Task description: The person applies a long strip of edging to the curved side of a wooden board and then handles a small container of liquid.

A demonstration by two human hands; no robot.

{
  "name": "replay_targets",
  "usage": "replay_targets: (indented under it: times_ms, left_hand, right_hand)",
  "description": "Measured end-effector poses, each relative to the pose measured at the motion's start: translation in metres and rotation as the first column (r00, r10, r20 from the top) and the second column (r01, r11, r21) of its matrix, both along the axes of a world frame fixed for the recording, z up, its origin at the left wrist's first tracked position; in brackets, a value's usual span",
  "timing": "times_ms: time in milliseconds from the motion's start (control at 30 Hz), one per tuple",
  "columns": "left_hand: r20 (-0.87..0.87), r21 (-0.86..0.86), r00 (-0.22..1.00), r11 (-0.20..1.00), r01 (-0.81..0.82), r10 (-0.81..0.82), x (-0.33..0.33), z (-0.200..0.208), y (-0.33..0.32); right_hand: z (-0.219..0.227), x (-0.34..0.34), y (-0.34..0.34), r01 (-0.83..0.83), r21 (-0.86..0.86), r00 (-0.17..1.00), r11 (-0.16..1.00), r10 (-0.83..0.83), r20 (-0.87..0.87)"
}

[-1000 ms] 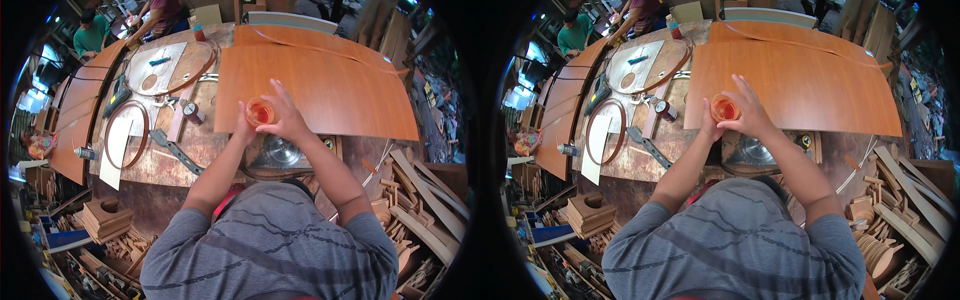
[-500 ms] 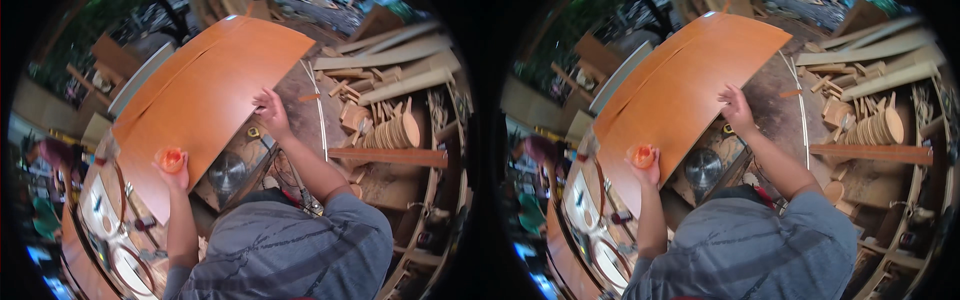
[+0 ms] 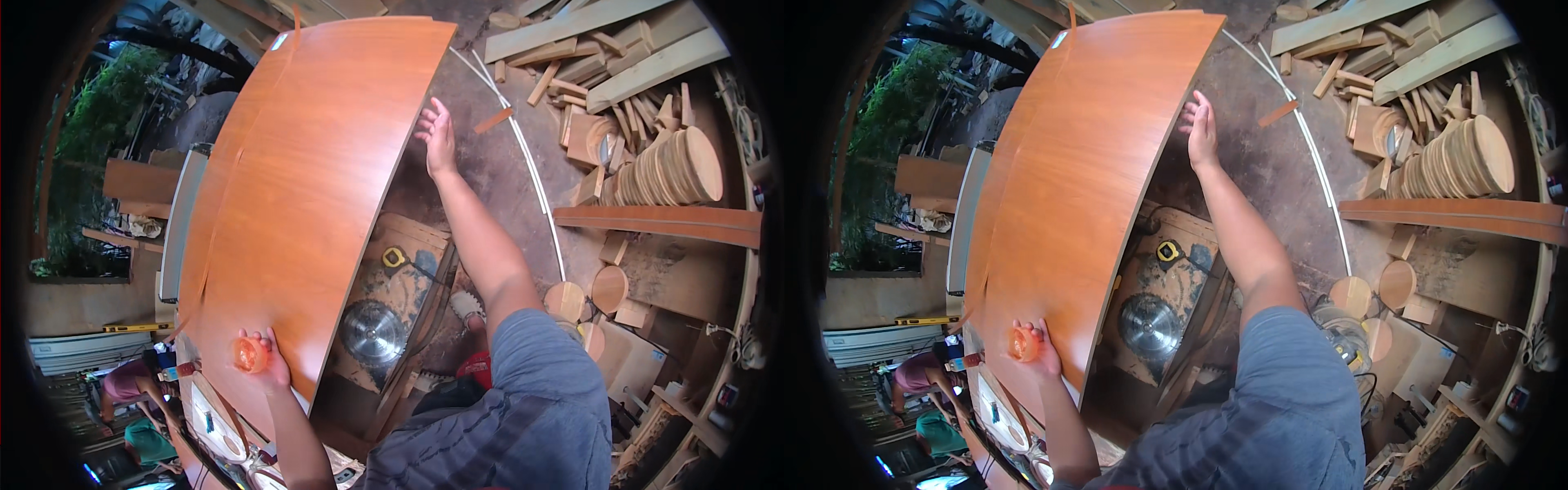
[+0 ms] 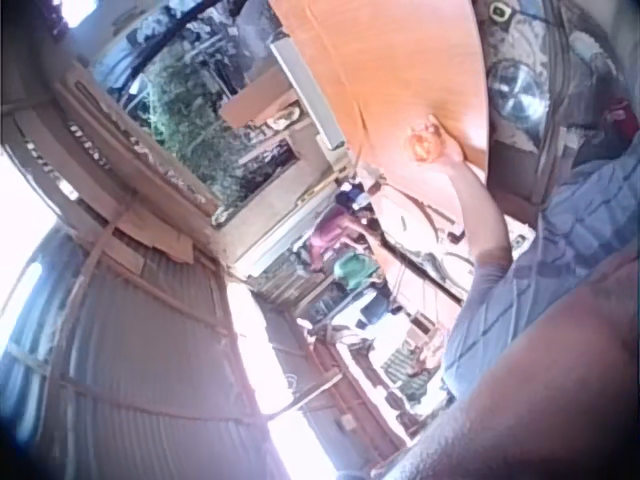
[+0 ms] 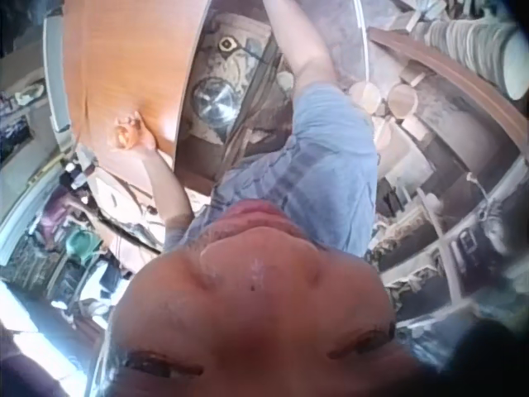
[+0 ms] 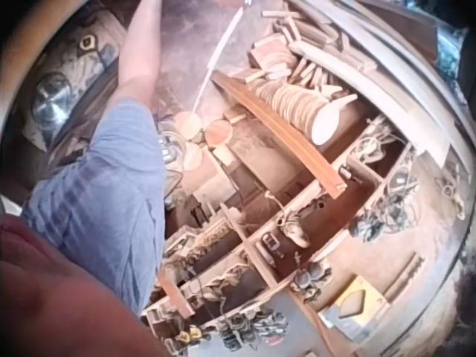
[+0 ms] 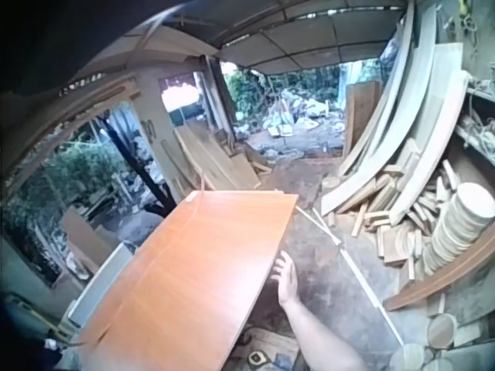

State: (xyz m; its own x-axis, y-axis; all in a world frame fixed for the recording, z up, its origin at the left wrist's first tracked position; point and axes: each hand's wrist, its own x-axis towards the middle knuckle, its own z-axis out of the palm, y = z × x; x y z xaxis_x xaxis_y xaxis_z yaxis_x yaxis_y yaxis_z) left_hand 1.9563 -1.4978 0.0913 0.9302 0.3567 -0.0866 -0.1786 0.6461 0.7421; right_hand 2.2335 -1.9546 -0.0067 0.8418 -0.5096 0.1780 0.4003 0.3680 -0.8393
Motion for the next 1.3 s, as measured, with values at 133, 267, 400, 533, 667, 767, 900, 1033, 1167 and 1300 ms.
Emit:
replay_targets:
  times_ms: [133,267,400,533,667,767,900,1033,1167,1300]
  left_hand:
    - [0.012,0.039,1.000,0.999,-0.007,0.006,0.006,-0.003,0.000]
    - [-0.004,0.067,1.000,0.997,-0.024,0.025,0.007,-0.002,-0.003]
    - [-0.005,0.081,1.000,0.997,-0.017,0.017,0.005,-0.002,0.000]
    - [0.002,0.062,1.000,0.998,0.014,-0.014,0.006,0.000,-0.005]
    - [0.010,0.056,1.000,0.998,0.025,-0.026,0.004,0.002,-0.005]
    - [0.058,0.043,0.992,0.993,0.110,-0.113,0.003,0.000,0.001]
    - [0.078,0.040,0.986,0.989,0.146,-0.148,0.005,0.000,-0.003]
    - [0.027,0.068,0.997,0.995,0.066,-0.068,0.005,0.004,-0.009]
    - [0.010,0.094,0.999,0.995,0.044,-0.045,0.004,0.004,-0.009]
    - [0.016,0.096,0.999,0.994,0.048,-0.049,0.005,0.003,-0.011]
  right_hand:
    - [-0.012,0.019,0.003,0.017,0.075,0.989,0.997,-0.028,0.143]
    - [-0.012,0.027,0.001,0.039,0.029,0.989,0.999,-0.042,0.140]
    - [-0.008,0.027,0.006,0.096,-0.075,0.991,0.993,-0.088,0.103]
    - [-0.009,0.025,0.008,0.193,-0.158,0.978,0.968,-0.177,0.111]
    - [-0.005,0.013,0.017,0.236,-0.300,0.972,0.924,-0.222,0.081]
    - [-0.003,0.006,0.019,0.329,-0.411,0.944,0.850,-0.308,0.118]
    - [-0.006,-0.004,0.021,0.387,-0.522,0.920,0.760,-0.360,0.158]
    - [-0.011,-0.015,0.022,0.426,-0.612,0.902,0.667,-0.368,0.226]
    - [-0.007,-0.004,0.006,0.392,-0.419,0.920,0.819,-0.347,0.182]
    - [-0.010,0.021,-0.012,0.361,-0.374,0.933,0.854,-0.336,0.131]
